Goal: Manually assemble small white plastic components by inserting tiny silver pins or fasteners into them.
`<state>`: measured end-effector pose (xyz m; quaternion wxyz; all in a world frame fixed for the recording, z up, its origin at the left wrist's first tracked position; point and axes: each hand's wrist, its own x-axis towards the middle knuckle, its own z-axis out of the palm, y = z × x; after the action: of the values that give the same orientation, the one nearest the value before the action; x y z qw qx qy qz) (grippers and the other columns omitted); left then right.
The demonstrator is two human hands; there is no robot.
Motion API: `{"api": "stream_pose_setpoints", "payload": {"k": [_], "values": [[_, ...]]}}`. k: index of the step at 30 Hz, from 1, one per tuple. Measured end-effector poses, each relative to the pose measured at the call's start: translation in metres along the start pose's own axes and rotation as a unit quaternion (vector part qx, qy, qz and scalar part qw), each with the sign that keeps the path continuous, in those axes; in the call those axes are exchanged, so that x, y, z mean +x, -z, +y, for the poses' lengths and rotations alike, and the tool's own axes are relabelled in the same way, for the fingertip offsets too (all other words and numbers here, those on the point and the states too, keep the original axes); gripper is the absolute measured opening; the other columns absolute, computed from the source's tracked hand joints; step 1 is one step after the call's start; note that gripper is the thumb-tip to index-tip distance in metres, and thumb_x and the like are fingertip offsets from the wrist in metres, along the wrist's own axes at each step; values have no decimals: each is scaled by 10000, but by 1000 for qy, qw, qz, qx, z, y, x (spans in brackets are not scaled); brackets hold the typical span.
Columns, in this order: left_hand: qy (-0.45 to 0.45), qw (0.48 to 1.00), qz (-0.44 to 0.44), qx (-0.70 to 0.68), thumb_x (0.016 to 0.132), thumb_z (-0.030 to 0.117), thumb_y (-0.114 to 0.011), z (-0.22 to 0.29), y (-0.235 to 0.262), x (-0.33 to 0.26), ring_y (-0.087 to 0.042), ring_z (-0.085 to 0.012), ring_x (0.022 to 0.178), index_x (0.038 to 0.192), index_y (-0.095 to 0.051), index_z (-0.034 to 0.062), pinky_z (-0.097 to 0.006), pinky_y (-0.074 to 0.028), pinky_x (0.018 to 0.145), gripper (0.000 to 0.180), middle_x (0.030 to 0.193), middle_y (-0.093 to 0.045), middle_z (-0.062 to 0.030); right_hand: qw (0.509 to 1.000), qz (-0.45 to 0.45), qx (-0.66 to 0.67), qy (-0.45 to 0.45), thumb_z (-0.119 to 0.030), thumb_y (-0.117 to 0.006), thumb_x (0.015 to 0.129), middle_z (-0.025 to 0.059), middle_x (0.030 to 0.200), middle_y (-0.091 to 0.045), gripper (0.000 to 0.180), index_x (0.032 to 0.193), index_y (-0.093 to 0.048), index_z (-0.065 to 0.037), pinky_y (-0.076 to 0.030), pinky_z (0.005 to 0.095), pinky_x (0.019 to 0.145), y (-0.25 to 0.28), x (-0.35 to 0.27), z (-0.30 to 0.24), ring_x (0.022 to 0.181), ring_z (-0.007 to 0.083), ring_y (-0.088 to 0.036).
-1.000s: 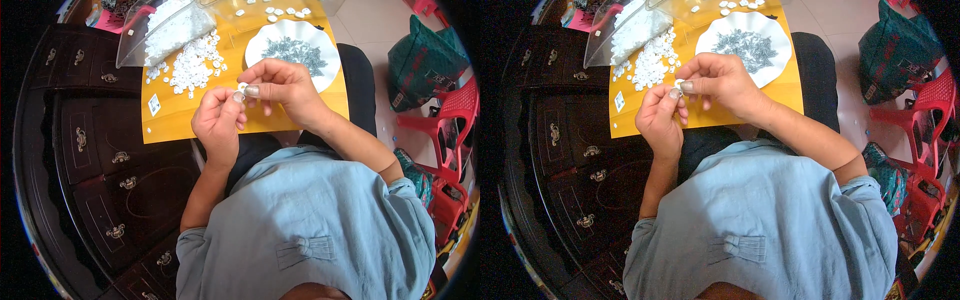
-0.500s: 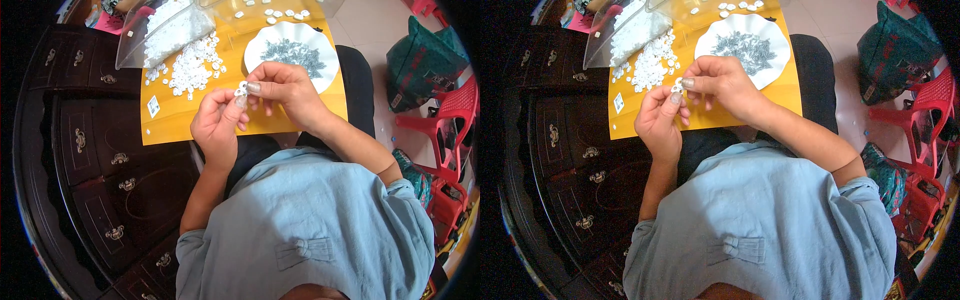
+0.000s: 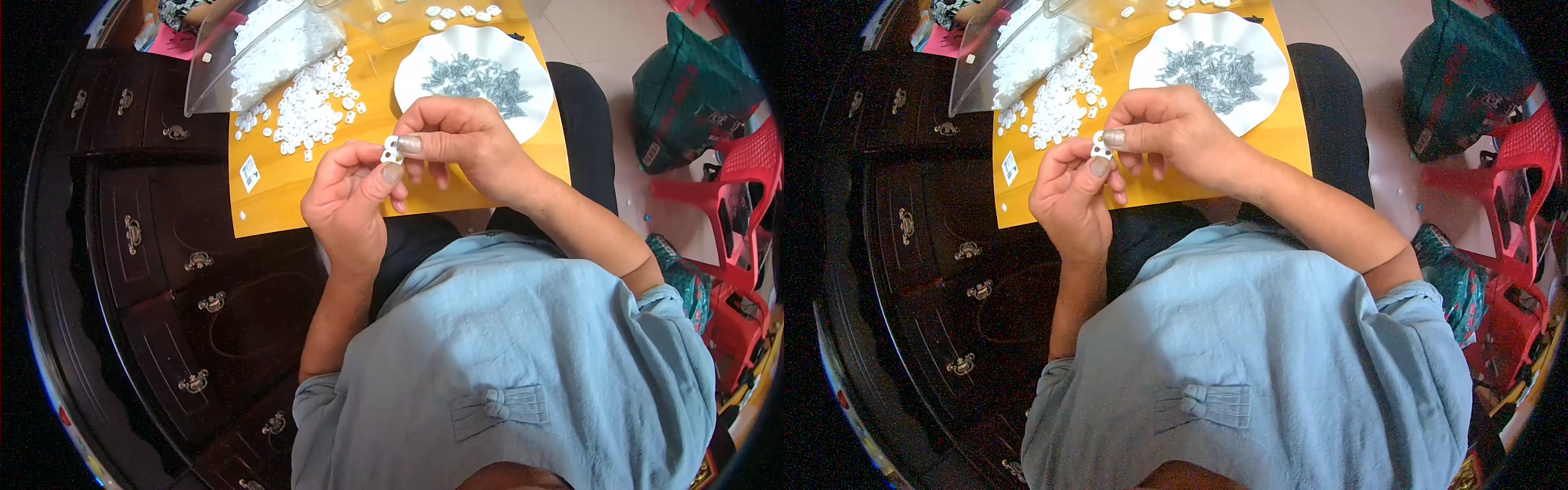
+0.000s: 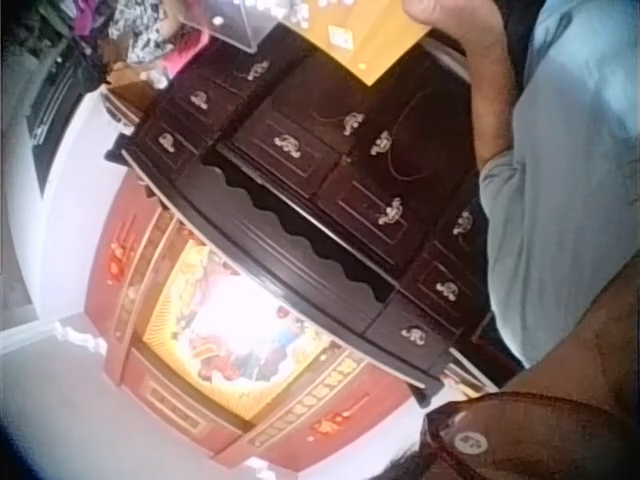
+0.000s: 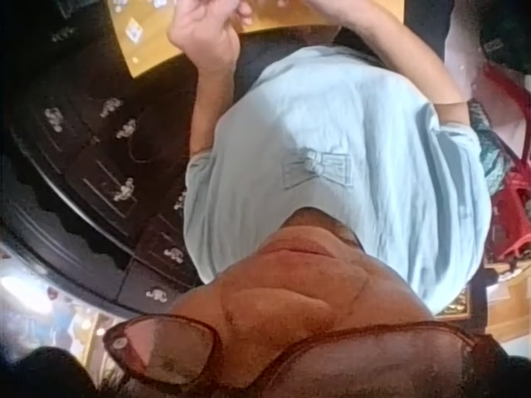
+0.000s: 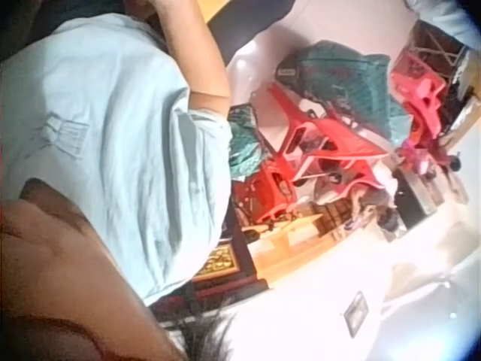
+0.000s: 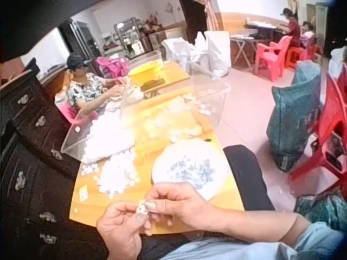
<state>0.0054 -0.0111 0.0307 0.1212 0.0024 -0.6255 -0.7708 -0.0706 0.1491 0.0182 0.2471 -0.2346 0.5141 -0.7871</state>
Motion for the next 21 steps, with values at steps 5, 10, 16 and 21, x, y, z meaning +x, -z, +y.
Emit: {"api": "stream_pose_setpoints", "payload": {"k": [5,10,16,21], "values": [[-20,1000,-14,8,883,-27,-658,-4,4,0,-602,-138,685,1107,-587,-96,-237,-506,569,245,911,-649,-132,997,-52,45,-42,-183,-594,962,48,758,-648,197,964,-634,10,-434,195,533,4,1,-1,675,99,-626],[-33,999,-20,19,874,-32,-665,-4,2,0,-602,-133,713,1149,-580,-106,-227,-506,589,297,925,-647,-123,993,-62,78,-70,-180,-599,959,54,731,-642,195,955,-634,12,-416,188,510,4,2,-2,650,102,-624],[-67,995,-60,38,847,-5,-705,-6,4,1,-609,-145,745,1159,-569,-111,-233,-512,593,356,952,-635,-136,991,-76,82,-73,-164,-615,946,63,688,-635,190,929,-638,24,-404,188,485,7,1,-4,594,109,-611],[-135,983,-57,112,832,55,-744,-8,5,0,-603,-144,712,1102,-572,-110,-226,-506,603,361,910,-615,-124,982,-93,132,-96,-145,-625,939,81,677,-635,189,909,-629,41,-384,189,455,5,0,-6,549,110,-597]]}}
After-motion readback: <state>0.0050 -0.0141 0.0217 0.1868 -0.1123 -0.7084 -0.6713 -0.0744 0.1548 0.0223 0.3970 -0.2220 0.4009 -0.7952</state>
